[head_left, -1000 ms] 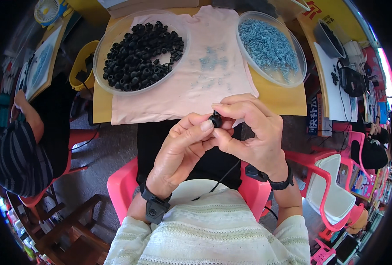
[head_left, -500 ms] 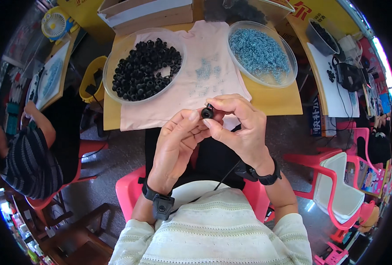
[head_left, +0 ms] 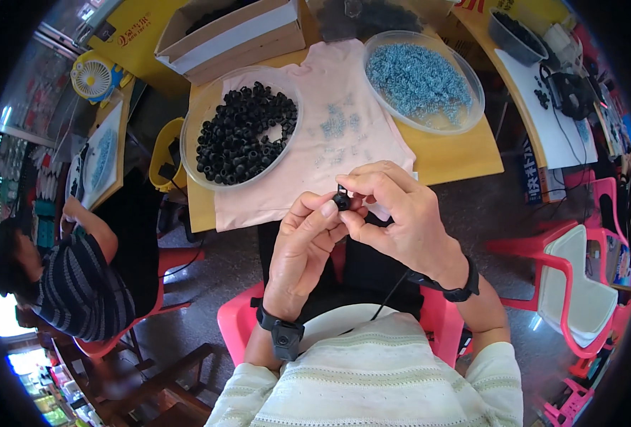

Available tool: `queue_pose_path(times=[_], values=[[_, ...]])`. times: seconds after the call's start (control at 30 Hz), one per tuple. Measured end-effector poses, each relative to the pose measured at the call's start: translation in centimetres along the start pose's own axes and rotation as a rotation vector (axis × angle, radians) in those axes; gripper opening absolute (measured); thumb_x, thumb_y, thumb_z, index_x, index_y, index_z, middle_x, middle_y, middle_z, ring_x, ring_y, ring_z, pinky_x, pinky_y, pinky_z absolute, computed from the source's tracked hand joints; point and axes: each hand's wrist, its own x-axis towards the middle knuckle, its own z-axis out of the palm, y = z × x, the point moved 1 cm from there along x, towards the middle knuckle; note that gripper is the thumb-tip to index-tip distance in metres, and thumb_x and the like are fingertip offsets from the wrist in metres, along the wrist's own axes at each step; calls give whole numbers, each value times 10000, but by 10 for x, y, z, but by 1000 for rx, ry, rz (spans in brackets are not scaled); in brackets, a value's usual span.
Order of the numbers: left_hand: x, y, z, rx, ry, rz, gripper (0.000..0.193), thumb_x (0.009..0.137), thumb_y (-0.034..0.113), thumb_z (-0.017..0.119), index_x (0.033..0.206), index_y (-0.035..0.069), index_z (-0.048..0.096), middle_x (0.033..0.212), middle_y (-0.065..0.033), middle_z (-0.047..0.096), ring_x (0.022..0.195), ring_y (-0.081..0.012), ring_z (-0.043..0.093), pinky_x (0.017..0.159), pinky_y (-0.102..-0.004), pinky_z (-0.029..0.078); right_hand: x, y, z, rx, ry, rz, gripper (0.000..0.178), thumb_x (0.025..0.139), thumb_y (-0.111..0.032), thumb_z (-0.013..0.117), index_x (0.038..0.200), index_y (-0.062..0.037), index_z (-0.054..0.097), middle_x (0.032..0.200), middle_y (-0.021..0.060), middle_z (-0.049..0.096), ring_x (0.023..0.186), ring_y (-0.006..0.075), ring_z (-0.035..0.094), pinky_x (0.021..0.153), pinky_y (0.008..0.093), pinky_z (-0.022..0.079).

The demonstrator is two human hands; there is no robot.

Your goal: Manually assembling small plastic inserts into black plastic housings at a workstation.

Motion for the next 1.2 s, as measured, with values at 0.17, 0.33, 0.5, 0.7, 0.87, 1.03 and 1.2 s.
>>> queue_pose_path(times=[0.17,0.33,0.5,0.7,0.87,1.03,1.2], values=[[0,0,1,17,-22,25,82,986,88,569,1020,41,627,1096,-193,682,1041,-283,675,944,-385,532,-1,0,3,-109,28,-69,321,676,15,758,948,-7,590,868,102,586,763,252,597,641,331,513],[-2,-2,7,16,23,52,82,981,77,570,989,35,640,1062,-184,693,1009,-276,680,945,-381,527,0,2,5,-47,15,-44,266,692,15,737,880,-14,551,814,104,553,732,268,579,638,348,501],[3,-5,10,51,38,109,84,977,70,574,972,33,649,1050,-171,700,987,-265,685,917,-372,535,-5,8,6,-9,69,-65,257,705,27,738,900,-5,573,827,100,572,723,240,601,624,328,515],[28,-8,-7,184,150,156,98,966,91,610,1030,26,646,960,-90,689,864,-143,653,856,-304,516,-4,33,27,-5,193,32,243,712,19,740,903,-12,593,853,120,624,787,286,635,670,342,529],[22,3,-8,236,173,229,142,948,60,621,1077,6,644,988,-93,690,909,-158,664,866,-304,521,0,30,37,-39,191,8,240,736,14,731,945,-6,617,900,130,647,820,295,652,701,346,540],[19,-7,-27,462,264,231,158,942,46,623,1086,-13,650,1023,-99,696,882,-149,665,848,-280,530,-24,34,40,-44,146,90,192,798,4,703,973,13,624,933,141,668,839,314,657,726,353,539],[24,-9,-15,776,255,180,235,945,49,633,1161,-44,644,1023,-95,693,899,-127,660,846,-253,522,-31,58,26,-21,67,149,163,810,-10,703,964,3,651,920,135,665,833,316,655,711,369,528]])
